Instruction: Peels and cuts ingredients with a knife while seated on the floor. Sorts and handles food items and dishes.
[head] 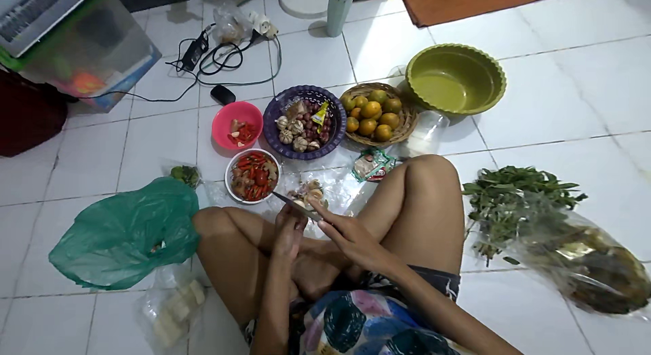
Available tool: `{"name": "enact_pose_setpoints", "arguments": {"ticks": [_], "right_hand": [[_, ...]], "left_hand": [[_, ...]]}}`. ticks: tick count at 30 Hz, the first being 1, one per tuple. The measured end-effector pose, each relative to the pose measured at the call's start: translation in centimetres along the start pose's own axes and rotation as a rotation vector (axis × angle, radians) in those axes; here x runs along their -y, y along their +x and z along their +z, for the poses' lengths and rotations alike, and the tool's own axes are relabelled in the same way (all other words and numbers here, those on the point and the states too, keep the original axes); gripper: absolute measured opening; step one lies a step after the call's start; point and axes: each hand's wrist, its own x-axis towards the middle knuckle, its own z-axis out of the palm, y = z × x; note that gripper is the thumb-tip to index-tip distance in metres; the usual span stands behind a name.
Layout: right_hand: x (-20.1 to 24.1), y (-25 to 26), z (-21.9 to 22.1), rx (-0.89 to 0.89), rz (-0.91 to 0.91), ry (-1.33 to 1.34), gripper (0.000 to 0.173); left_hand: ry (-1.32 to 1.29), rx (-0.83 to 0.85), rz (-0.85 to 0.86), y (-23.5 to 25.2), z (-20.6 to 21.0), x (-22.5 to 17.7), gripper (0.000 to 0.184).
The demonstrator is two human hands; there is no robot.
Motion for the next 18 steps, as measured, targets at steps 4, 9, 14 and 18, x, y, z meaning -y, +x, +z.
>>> {"name": "enact_pose_setpoints", "arguments": {"ticks": [4,9,14,18], "right_hand": [[-0.6,0.1,0.4,-0.068,-0.074,-0.037,0.049],[-0.5,0.2,0.1,-0.108,-0.071,-0.064,0.048],[-1.1,0.5,-0.6,-0.034,0.001,0.175,0.051],[-0.7,0.7,-1.2,-0.029,0.066,0.25,0.049]], "left_hand": [[-0.006,-0.004,0.018,0.1,0.3,-0.2,0.028],[0.036,0.046,0.044,0.3,0.0,-0.5,0.028],[0.051,0.099,0.012,0.3,-0.4,-0.8,0.026],[0.032,0.115,0.007,0.0,-0.6,-0.8,0.026]]}}
